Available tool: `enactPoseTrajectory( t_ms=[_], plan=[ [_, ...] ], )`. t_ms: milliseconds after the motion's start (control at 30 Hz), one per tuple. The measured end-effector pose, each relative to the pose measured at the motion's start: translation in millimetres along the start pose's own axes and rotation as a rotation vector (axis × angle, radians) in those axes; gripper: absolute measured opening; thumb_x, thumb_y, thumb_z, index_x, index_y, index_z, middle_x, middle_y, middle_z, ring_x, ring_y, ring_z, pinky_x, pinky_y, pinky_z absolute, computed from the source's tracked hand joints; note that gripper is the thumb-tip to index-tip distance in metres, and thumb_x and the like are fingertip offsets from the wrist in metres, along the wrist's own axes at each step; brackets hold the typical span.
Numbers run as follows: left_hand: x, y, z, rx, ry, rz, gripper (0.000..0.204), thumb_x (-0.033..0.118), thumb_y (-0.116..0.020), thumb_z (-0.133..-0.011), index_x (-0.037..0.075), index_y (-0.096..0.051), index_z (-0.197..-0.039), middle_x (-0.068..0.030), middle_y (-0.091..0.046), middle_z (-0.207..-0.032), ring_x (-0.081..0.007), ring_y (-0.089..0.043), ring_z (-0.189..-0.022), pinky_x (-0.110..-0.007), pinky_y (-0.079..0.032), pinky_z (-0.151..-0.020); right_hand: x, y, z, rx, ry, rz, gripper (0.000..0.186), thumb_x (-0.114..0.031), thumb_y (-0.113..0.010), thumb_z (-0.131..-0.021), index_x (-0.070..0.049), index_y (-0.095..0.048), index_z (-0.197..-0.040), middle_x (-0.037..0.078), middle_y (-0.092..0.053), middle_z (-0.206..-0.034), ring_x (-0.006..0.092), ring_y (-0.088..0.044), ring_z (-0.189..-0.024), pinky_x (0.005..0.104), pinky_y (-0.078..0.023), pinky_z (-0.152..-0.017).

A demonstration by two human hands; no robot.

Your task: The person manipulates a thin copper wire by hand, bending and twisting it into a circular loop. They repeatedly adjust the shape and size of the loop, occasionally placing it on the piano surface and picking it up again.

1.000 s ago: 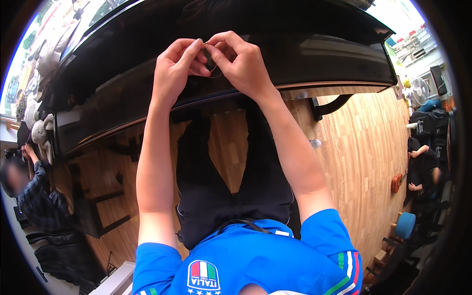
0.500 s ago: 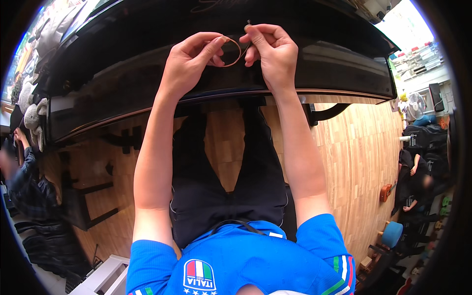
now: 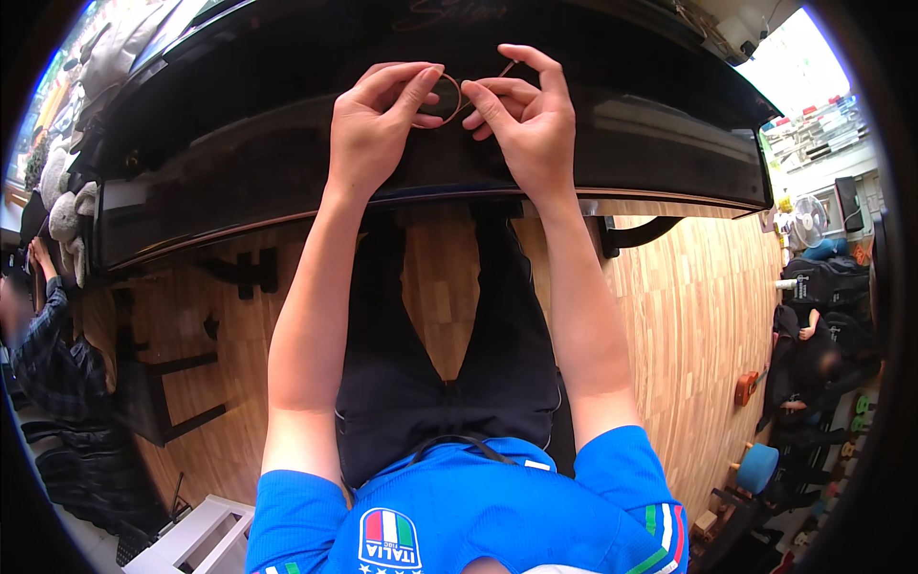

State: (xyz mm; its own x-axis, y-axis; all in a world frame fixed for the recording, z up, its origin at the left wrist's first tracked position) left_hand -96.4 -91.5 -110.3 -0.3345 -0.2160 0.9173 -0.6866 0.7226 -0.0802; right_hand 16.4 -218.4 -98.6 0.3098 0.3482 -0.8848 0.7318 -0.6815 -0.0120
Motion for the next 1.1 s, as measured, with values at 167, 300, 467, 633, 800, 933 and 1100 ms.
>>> enactPoseTrajectory(
  t_ms=[167, 300, 467, 633, 800, 933, 1100],
  plan=[
    [-3, 6, -1, 0.038, 0.029, 0.03, 0.023, 0.015, -0.066, -0.098, 0.0, -0.071, -0.116, -0.0092, -0.072, -0.107, -0.0138, -0.068, -0.09, -0.03, -0.065, -0.074, 3, 11, 0, 0.11, 0.035, -0.019, 0.036, -0.01, -0.073, -0.093, 0.0, -0.058, -0.125, 0.014, -0.075, -0.094, 0.017, -0.074, -0.078, 0.0248, -0.06, -0.066],
    [1, 2, 1, 0.003, 0.016, 0.029, 0.023, 0.014, -0.067, -0.097, 0.0, -0.071, -0.116, -0.0093, -0.071, -0.108, -0.0137, -0.068, -0.091, -0.03, -0.066, -0.074, 9, 3, -2, 0.057, 0.047, 0.085, 0.027, -0.01, -0.072, -0.093, 0.0, -0.07, -0.117, 0.014, -0.076, -0.096, 0.0168, -0.074, -0.081, 0.026, -0.06, -0.071],
    [5, -3, 2, -0.029, -0.046, 0.007, 0.021, 0.011, -0.068, -0.096, 0.0, -0.072, -0.113, -0.0085, -0.068, -0.11, -0.0141, -0.068, -0.092, -0.029, -0.066, -0.073, 6, -13, 0, -0.079, 0.104, 0.206, 0.027, -0.009, -0.07, -0.094, -0.002, -0.071, -0.12, 0.013, -0.076, -0.096, 0.0171, -0.074, -0.082, 0.0271, -0.06, -0.074],
    [6, -2, 2, -0.012, -0.037, -0.002, 0.022, 0.014, -0.071, -0.095, -0.002, -0.072, -0.11, -0.0087, -0.068, -0.107, -0.0148, -0.071, -0.087, -0.027, -0.065, -0.07, 7, -5, 0, -0.024, -0.011, 0.02, 0.035, -0.009, -0.07, -0.094, -0.002, -0.062, -0.127, 0.011, -0.076, -0.09, 0.0161, -0.074, -0.076, 0.0264, -0.06, -0.069],
    [-1, 0, 2, -0.023, 0.029, -0.005, 0.024, 0.016, -0.072, -0.094, -0.003, -0.071, -0.109, -0.0072, -0.072, -0.086, -0.0115, -0.071, -0.076, -0.026, -0.063, -0.067, 2, 2, 2, 0.072, 0.04, 0.058, 0.029, -0.007, -0.07, -0.094, 0.002, -0.061, -0.12, 0.011, -0.075, -0.089, 0.0156, -0.073, -0.074, 0.0253, -0.06, -0.067],
    [-2, -2, 2, -0.022, 0.038, 0.001, 0.024, 0.016, -0.072, -0.094, -0.003, -0.071, -0.109, -0.0064, -0.071, -0.079, -0.0107, -0.07, -0.072, -0.026, -0.062, -0.066, 1, -2, 3, 0.06, 0.118, 0.19, 0.023, -0.004, -0.069, -0.094, 0.002, -0.069, -0.117, 0.011, -0.075, -0.09, 0.0152, -0.073, -0.076, 0.0249, -0.06, -0.069],
    [4, -2, 4, -0.011, -0.026, -0.012, 0.02, 0.014, -0.073, -0.093, -0.001, -0.073, -0.107, -0.0067, -0.069, -0.098, -0.0109, -0.07, -0.082, -0.025, -0.062, -0.065, -8, -17, 3, -0.075, 0.214, 0.299, 0.022, -0.002, -0.07, -0.088, 0.001, -0.074, -0.109, 0.013, -0.075, -0.091, 0.016, -0.072, -0.075, 0.0256, -0.057, -0.068]
  ],
)
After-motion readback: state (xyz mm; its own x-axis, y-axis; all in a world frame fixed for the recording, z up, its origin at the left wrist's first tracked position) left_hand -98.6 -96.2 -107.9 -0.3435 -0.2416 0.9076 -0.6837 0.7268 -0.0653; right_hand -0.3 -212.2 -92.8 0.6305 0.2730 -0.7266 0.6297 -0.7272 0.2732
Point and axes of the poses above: each hand's wrist, its own z-axis away from the middle knuckle, its own y-axis out of the back of the hand, x = y × z, the point moved 10 cm from there along -z, towards the middle knuckle
